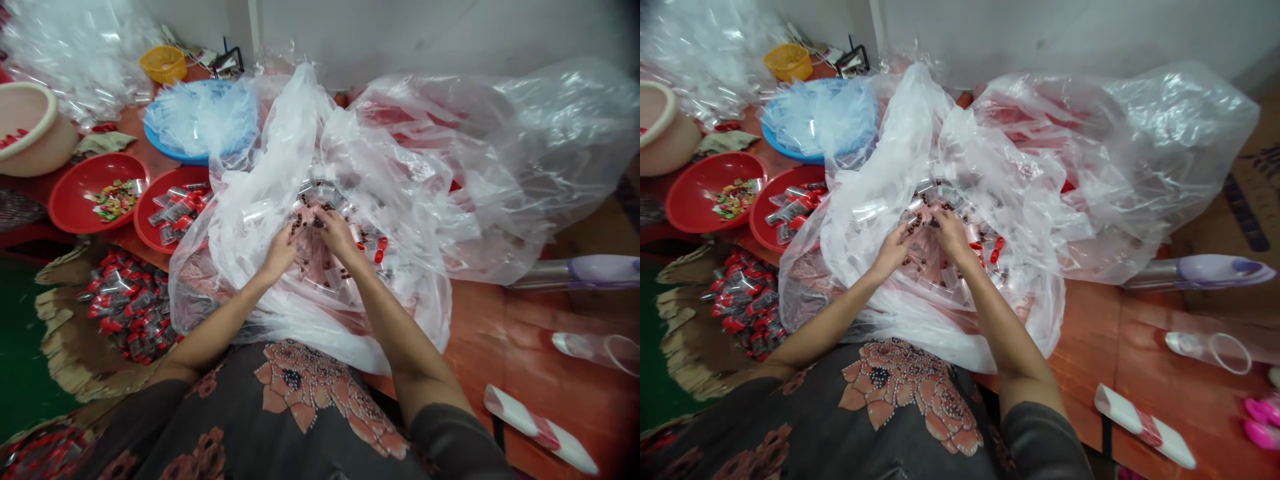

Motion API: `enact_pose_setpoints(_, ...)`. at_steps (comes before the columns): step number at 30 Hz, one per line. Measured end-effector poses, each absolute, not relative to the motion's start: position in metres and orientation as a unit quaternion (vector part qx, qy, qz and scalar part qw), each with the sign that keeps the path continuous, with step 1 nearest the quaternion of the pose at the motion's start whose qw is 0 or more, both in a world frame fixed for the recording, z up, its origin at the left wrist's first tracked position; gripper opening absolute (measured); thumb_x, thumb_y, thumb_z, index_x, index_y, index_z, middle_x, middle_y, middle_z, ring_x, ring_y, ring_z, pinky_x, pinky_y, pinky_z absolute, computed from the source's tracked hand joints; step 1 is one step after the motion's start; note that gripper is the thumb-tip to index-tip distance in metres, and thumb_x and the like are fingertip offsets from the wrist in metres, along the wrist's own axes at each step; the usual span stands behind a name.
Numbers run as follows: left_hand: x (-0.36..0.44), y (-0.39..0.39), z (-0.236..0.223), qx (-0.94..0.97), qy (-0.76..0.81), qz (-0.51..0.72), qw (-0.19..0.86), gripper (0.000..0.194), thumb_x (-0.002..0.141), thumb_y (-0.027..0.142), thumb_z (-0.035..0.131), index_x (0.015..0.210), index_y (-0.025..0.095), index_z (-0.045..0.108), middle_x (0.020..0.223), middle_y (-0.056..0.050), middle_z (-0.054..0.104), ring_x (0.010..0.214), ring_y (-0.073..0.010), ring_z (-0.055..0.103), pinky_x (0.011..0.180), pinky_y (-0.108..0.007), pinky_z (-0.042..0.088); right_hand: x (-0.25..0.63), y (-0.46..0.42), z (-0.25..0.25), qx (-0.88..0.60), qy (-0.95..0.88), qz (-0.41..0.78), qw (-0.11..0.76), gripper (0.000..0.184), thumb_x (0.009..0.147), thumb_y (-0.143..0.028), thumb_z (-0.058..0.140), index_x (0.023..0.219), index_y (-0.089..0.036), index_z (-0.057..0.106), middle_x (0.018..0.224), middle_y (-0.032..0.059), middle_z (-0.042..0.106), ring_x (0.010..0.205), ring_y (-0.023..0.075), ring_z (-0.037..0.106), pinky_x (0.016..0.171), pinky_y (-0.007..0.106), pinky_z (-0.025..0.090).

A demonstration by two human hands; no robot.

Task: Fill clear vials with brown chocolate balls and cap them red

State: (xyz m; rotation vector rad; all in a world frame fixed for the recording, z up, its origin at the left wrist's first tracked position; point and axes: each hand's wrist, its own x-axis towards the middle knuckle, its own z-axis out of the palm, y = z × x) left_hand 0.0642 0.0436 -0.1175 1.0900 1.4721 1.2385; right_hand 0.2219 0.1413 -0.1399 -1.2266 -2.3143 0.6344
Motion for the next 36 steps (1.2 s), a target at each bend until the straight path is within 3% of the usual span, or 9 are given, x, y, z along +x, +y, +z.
enact_pose_setpoints(3, 0.065, 0.051, -0.121, 0.429, 0.612, 0.477, 0.463, 0.060, 0.080, 0.004, 0.058, 0.139, 0.019, 0.058, 0.131, -0.008, 0.066, 0.129, -0.0275, 0.057, 0.115, -0.043, 0.042, 0.214, 0.167, -0.126, -0.431, -0.883, 0.125, 0.137, 0.045, 0.090, -0.010, 0.045, 0.132, -0.015, 0.062, 0.126, 0.0153, 0.062, 0.114, 0.0288, 0.053, 0.098, 0.042, 0.045)
enact_pose_setpoints(8, 0.063, 0.045, -0.129, 0.409, 0.618, 0.488, 0.461, 0.070, 0.080, 0.006, 0.058, 0.148, 0.017, 0.048, 0.139, -0.008, 0.061, 0.133, -0.0269, 0.053, 0.116, -0.040, 0.041, 0.195, 0.183, -0.117, -0.321, -0.943, 0.086, 0.023, 0.038, 0.095, -0.011, 0.045, 0.126, -0.016, 0.066, 0.119, 0.0148, 0.063, 0.113, 0.0278, 0.051, 0.094, 0.038, 0.044)
enact_pose_setpoints(12, 0.062, 0.044, -0.134, 0.371, 0.629, 0.499, 0.467, 0.077, 0.079, 0.004, 0.055, 0.153, 0.018, 0.040, 0.139, -0.009, 0.061, 0.130, -0.0260, 0.056, 0.110, -0.037, 0.047, 0.190, 0.170, -0.121, -0.249, -0.966, 0.062, -0.002, 0.037, 0.097, -0.015, 0.047, 0.131, -0.011, 0.062, 0.116, 0.0174, 0.064, 0.110, 0.0283, 0.052, 0.096, 0.039, 0.041)
enact_pose_setpoints(17, 0.067, 0.046, -0.133, 0.323, 0.652, 0.499, 0.471, 0.084, 0.076, 0.000, 0.048, 0.157, 0.019, 0.032, 0.143, -0.011, 0.058, 0.126, -0.0246, 0.059, 0.102, -0.035, 0.052, 0.194, 0.140, -0.130, -0.258, -0.957, 0.130, 0.018, 0.038, 0.096, -0.016, 0.051, 0.132, -0.012, 0.062, 0.119, 0.0161, 0.065, 0.111, 0.0260, 0.053, 0.096, 0.037, 0.043)
enact_pose_setpoints(20, 0.070, 0.043, -0.124, 0.311, 0.643, 0.510, 0.479, 0.085, 0.075, -0.003, 0.044, 0.156, 0.016, 0.030, 0.151, -0.013, 0.049, 0.137, -0.0219, 0.051, 0.109, -0.032, 0.045, 0.195, 0.123, -0.138, -0.314, -0.929, 0.189, 0.059, 0.041, 0.092, -0.013, 0.052, 0.131, -0.015, 0.063, 0.119, 0.0135, 0.065, 0.110, 0.0237, 0.055, 0.097, 0.036, 0.044)
enact_pose_setpoints(24, 0.070, 0.028, -0.099, 0.345, 0.615, 0.514, 0.489, 0.079, 0.079, -0.003, 0.041, 0.155, 0.020, 0.032, 0.159, -0.010, 0.039, 0.144, -0.0203, 0.043, 0.116, -0.035, 0.040, 0.201, 0.106, -0.145, -0.375, -0.848, 0.328, 0.182, 0.053, 0.078, -0.008, 0.061, 0.130, -0.015, 0.062, 0.123, 0.0122, 0.063, 0.113, 0.0241, 0.056, 0.101, 0.041, 0.045)
enact_pose_setpoints(28, 0.071, 0.008, -0.080, 0.422, 0.557, 0.560, 0.446, 0.071, 0.083, 0.001, 0.047, 0.150, 0.024, 0.040, 0.160, -0.005, 0.038, 0.148, -0.0189, 0.036, 0.121, -0.035, 0.033, 0.220, 0.084, -0.136, -0.407, -0.696, 0.499, 0.318, 0.058, 0.071, -0.019, 0.072, 0.128, -0.018, 0.061, 0.120, 0.0082, 0.064, 0.102, 0.0206, 0.060, 0.093, 0.039, 0.052)
enact_pose_setpoints(32, 0.081, 0.004, -0.082, 0.440, 0.504, 0.523, 0.528, 0.066, 0.079, 0.009, 0.062, 0.143, 0.020, 0.049, 0.154, -0.010, 0.046, 0.140, -0.0241, 0.047, 0.115, -0.040, 0.041, 0.240, 0.057, -0.117, -0.423, -0.578, 0.569, 0.404, 0.053, 0.068, -0.039, 0.081, 0.113, -0.021, 0.063, 0.104, 0.0041, 0.068, 0.084, 0.0169, 0.062, 0.080, 0.036, 0.056)
enact_pose_setpoints(36, 0.095, 0.011, -0.086, 0.466, 0.420, 0.469, 0.622, 0.057, 0.072, 0.020, 0.074, 0.127, 0.013, 0.061, 0.130, -0.013, 0.066, 0.119, -0.0258, 0.064, 0.107, -0.040, 0.048, 0.251, 0.032, -0.108, -0.425, -0.532, 0.555, 0.477, 0.046, 0.071, -0.047, 0.080, 0.105, -0.023, 0.060, 0.096, 0.0020, 0.067, 0.082, 0.0171, 0.064, 0.080, 0.037, 0.057)
